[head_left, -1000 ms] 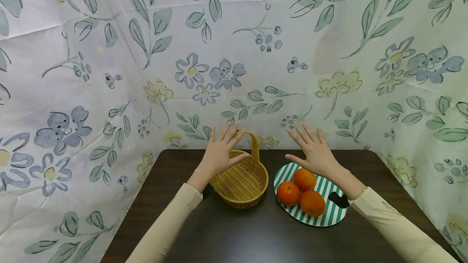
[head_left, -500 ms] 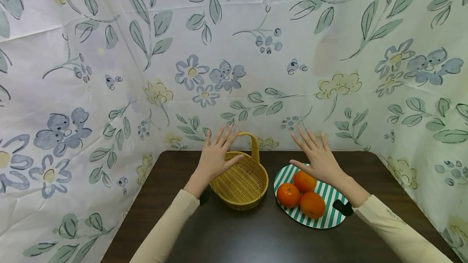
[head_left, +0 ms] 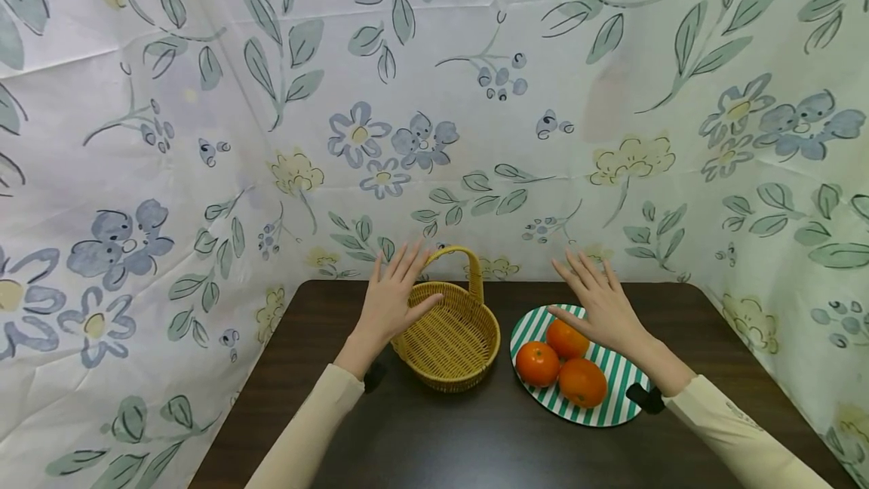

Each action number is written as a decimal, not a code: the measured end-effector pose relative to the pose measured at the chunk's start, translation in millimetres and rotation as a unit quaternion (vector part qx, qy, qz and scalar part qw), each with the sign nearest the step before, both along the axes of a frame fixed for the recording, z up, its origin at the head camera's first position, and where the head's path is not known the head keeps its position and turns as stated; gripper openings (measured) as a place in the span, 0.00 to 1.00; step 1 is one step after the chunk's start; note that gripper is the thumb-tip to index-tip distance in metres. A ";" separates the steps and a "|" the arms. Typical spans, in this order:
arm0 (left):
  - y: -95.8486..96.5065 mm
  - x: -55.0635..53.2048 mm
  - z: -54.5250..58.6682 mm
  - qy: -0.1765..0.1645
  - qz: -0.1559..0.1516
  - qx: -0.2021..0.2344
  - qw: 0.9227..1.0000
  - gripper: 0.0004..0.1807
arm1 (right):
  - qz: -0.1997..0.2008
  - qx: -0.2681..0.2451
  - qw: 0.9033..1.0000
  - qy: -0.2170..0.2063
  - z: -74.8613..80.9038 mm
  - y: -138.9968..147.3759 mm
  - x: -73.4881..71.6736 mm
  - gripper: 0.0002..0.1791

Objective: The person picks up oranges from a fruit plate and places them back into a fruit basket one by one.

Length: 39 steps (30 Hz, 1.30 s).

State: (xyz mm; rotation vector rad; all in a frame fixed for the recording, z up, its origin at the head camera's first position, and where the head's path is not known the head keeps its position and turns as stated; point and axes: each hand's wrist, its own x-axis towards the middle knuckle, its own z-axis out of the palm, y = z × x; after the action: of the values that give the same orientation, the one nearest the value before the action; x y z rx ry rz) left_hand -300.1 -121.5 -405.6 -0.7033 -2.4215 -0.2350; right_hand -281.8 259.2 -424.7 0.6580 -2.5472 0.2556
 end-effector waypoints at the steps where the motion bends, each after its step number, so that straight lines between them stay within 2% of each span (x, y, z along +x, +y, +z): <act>1: -0.9 0.7 -1.0 0.001 0.002 0.002 1.000 0.43 | -0.001 -0.002 1.000 -0.003 -1.2 0.5 0.7 0.46; 6: -4.8 3.4 -4.2 0.006 0.007 0.011 1.000 0.44 | 0.000 -0.005 1.000 -0.006 -8.0 4.2 2.3 0.46; 14: -10.9 6.2 -8.5 -0.009 0.011 0.026 1.000 0.43 | -0.006 -0.004 1.000 -0.009 -19.6 10.4 0.8 0.45; 22: -17.5 8.1 -17.1 -0.007 0.016 0.039 0.999 0.43 | 0.000 -0.012 1.000 -0.014 -31.1 15.2 0.1 0.44; 39: -28.1 13.4 -32.6 -0.033 0.046 0.045 0.997 0.43 | -0.014 -0.023 0.999 -0.024 -43.8 21.6 -2.6 0.42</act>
State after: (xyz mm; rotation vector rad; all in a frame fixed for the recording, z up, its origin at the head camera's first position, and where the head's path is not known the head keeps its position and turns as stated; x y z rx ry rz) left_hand -286.7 -149.6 -438.2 -0.5515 -2.4828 -0.3319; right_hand -284.4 280.8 -468.5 0.6065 -2.5867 0.3227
